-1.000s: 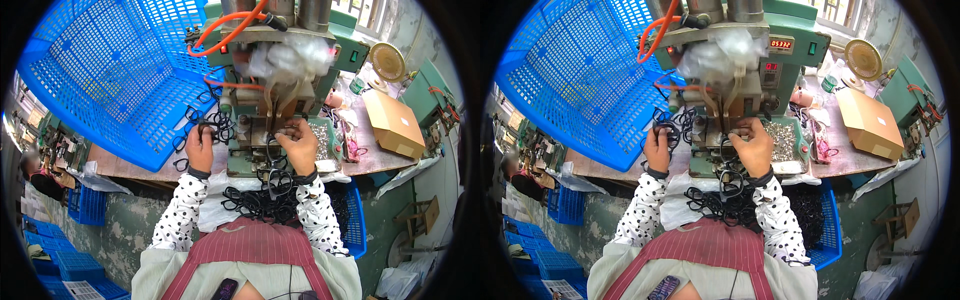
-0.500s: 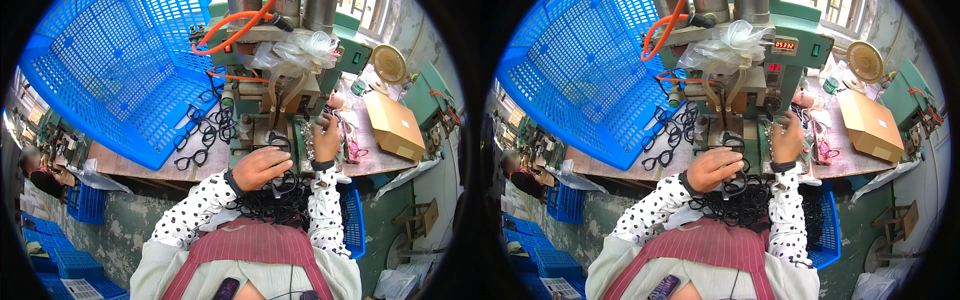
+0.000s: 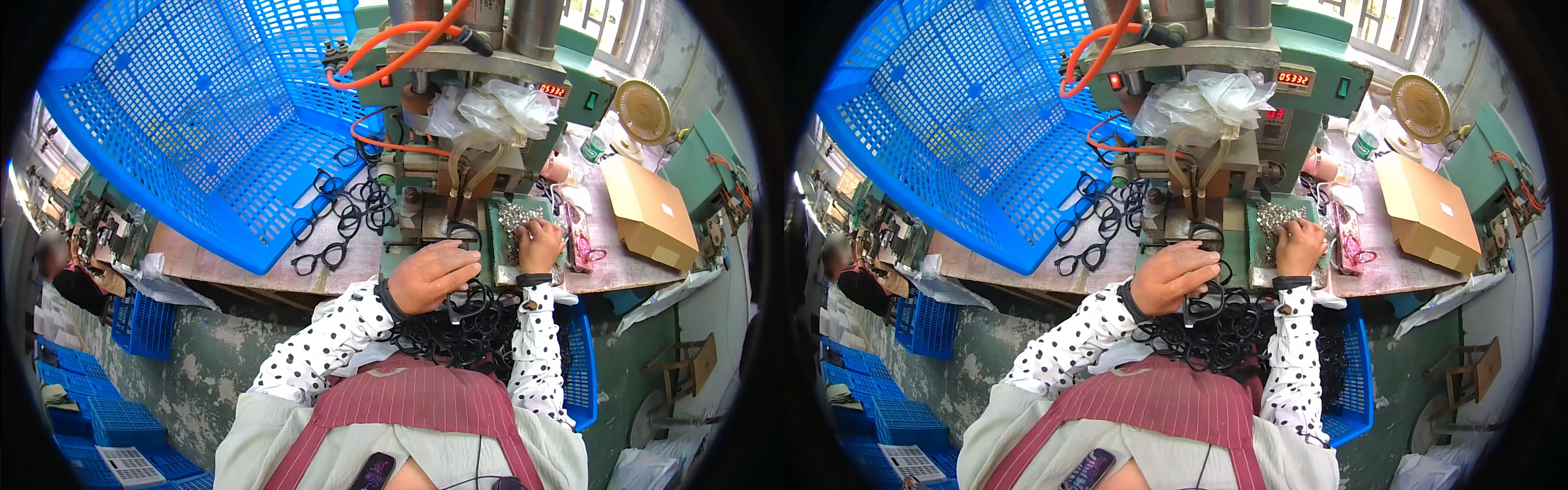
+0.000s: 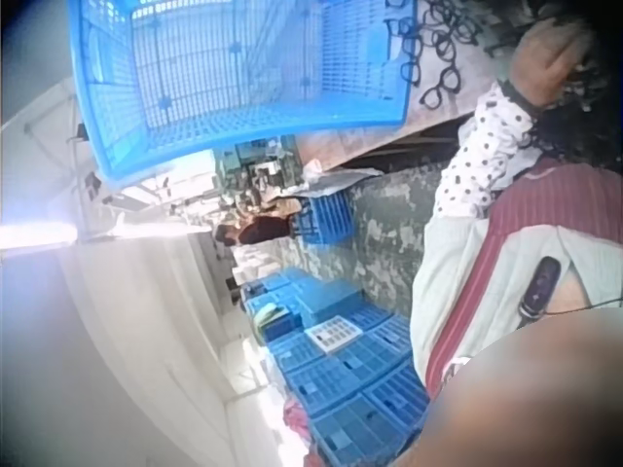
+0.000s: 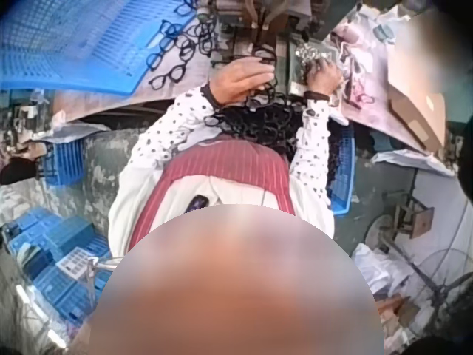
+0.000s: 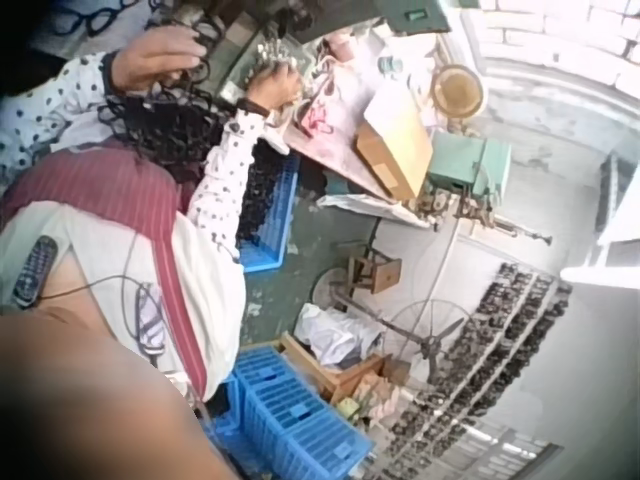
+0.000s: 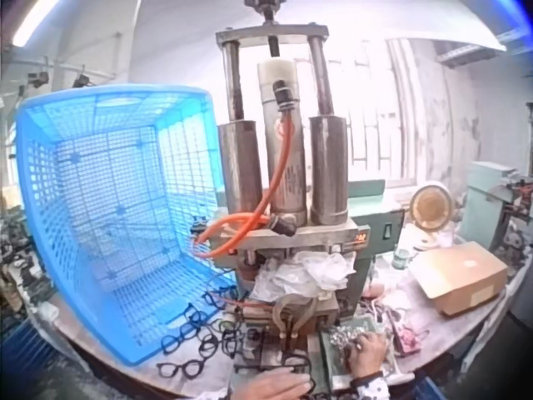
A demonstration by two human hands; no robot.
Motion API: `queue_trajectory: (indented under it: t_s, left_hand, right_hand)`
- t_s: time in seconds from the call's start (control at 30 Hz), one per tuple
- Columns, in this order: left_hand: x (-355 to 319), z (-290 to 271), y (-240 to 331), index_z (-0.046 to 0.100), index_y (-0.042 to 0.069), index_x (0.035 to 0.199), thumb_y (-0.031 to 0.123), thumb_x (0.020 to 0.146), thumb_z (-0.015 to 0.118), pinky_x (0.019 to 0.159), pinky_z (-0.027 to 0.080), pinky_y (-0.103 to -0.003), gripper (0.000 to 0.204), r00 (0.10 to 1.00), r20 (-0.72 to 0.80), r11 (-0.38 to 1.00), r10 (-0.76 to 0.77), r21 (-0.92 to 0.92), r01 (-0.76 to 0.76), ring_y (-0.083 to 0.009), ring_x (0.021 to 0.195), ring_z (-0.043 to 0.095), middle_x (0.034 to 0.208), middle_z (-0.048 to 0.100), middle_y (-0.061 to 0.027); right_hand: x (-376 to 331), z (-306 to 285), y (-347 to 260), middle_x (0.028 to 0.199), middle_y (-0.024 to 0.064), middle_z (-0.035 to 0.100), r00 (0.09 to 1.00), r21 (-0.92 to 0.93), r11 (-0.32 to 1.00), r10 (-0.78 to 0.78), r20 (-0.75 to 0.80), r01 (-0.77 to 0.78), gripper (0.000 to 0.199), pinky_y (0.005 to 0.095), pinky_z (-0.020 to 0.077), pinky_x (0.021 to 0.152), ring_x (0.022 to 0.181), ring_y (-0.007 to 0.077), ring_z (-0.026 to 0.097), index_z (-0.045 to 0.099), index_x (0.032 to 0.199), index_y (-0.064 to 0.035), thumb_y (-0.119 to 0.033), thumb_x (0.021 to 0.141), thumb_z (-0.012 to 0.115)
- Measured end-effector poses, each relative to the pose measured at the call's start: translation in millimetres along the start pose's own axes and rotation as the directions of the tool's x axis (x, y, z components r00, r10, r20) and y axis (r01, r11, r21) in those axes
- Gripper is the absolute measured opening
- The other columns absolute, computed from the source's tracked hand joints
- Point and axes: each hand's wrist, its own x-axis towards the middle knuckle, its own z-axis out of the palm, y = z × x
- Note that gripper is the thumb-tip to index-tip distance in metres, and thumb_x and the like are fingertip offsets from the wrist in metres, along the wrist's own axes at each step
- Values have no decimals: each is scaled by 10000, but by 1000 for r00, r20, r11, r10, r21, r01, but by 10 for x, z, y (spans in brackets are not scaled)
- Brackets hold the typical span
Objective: The person repeatedly picks up black eyeglass frames from a blue basket, places them into a press machine, and then removes them to place on the table. The person also handles small metal components from a tray and places them into the machine alongside the frames.
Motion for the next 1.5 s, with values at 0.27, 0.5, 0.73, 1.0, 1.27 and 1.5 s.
queue_trajectory:
  t_s: [0.27,0.5,0.73,1.0,1.27,1.5]
  left_hand:
    - [-695,-64,-434,576,21,1120,313,956,543,714,459,-333,337,701,-414,811,-581,-225,539,-205,787,581,945,600,-117]
    - [-1406,-113,-1696,545,24,1101,484,974,406,413,429,-310,497,-57,-122,-15,-991,-318,948,-183,463,565,753,661,-114]
    - [-1532,-13,-1823,499,80,1038,431,984,463,473,483,-285,358,45,-320,222,-946,-544,809,-164,512,547,758,579,-70]
    - [-902,-381,-1124,498,19,1192,166,965,516,627,465,-271,271,206,-523,427,-827,-347,835,-127,684,577,857,604,-76]
    - [-441,-308,-597,566,-13,1107,166,983,513,718,479,-282,225,447,-532,665,-719,-341,664,-151,791,596,925,613,-81]
    - [-213,-343,-190,565,-16,1085,46,932,536,741,461,-294,168,813,-471,896,-342,98,433,-222,810,581,910,593,-144]
  right_hand:
    - [-2,-23,17,742,50,634,985,66,998,30,-170,-19,74,401,445,706,771,270,584,704,849,-169,-202,785,721]
    - [-10,-11,-40,751,70,625,993,41,995,89,-83,-86,93,434,444,655,760,299,586,626,822,-120,-164,798,704]
    - [14,-21,-51,798,94,644,989,100,990,-82,-121,94,177,428,466,700,789,308,587,633,938,-82,-17,773,638]
    - [23,-163,-238,778,78,659,994,140,988,80,-80,-68,140,405,474,680,786,300,582,691,862,-135,-48,753,683]
    - [238,-772,-1093,856,56,705,930,819,465,28,366,-336,169,233,471,673,726,105,607,721,942,-10,-21,780,676]
    - [166,-659,-1383,827,93,703,914,779,499,73,398,-380,261,241,474,629,697,111,633,655,994,5,-44,746,720]
